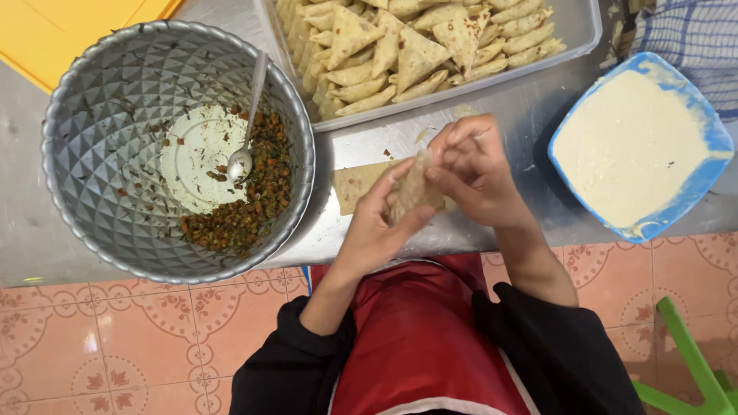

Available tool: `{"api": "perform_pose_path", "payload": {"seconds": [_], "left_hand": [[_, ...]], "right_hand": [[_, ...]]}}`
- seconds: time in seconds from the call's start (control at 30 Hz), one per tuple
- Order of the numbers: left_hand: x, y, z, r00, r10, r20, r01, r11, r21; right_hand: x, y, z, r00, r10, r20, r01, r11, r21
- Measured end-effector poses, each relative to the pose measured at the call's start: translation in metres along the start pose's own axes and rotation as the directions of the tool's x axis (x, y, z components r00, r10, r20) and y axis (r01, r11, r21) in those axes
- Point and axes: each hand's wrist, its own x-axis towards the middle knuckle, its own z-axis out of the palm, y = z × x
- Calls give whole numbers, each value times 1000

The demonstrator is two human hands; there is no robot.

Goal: The person folds flatbread into a cone, fills it with a vegetable mixture from a bowl using a spoon, applies a white paste to the edges, and seals the pastry. The finished samosas are placed into a large tray.

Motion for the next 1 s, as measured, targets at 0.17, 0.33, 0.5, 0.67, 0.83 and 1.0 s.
{"api": "perform_pose_path", "payload": {"seconds": [0.17, 0.33, 0.5, 0.67, 0.83, 1.0], "left_hand": [[-3, 22, -8, 991, 130, -44, -124, 985, 121], [-2, 42, -19, 994, 58, 87, -78, 967, 244], [-8, 47, -38, 996, -40, 78, -14, 804, 594], [-3, 37, -41, 983, 180, -28, -152, 896, 418], [1, 35, -41, 991, -128, -32, 118, 971, -209], [-12, 41, -38, 985, 168, -44, -161, 979, 128]], "right_hand": [[3, -12, 13, 997, -49, -57, 37, 981, -190], [-1, -20, 14, 978, 136, -156, -177, 941, -290], [-1, -32, 16, 984, 67, -168, -105, 969, -223], [-12, -42, 22, 974, -214, -69, 124, 769, -627], [-41, -25, 18, 819, -448, 357, 456, 133, -880], [-53, 20, 24, 896, -372, -241, 129, 740, -661]]}}
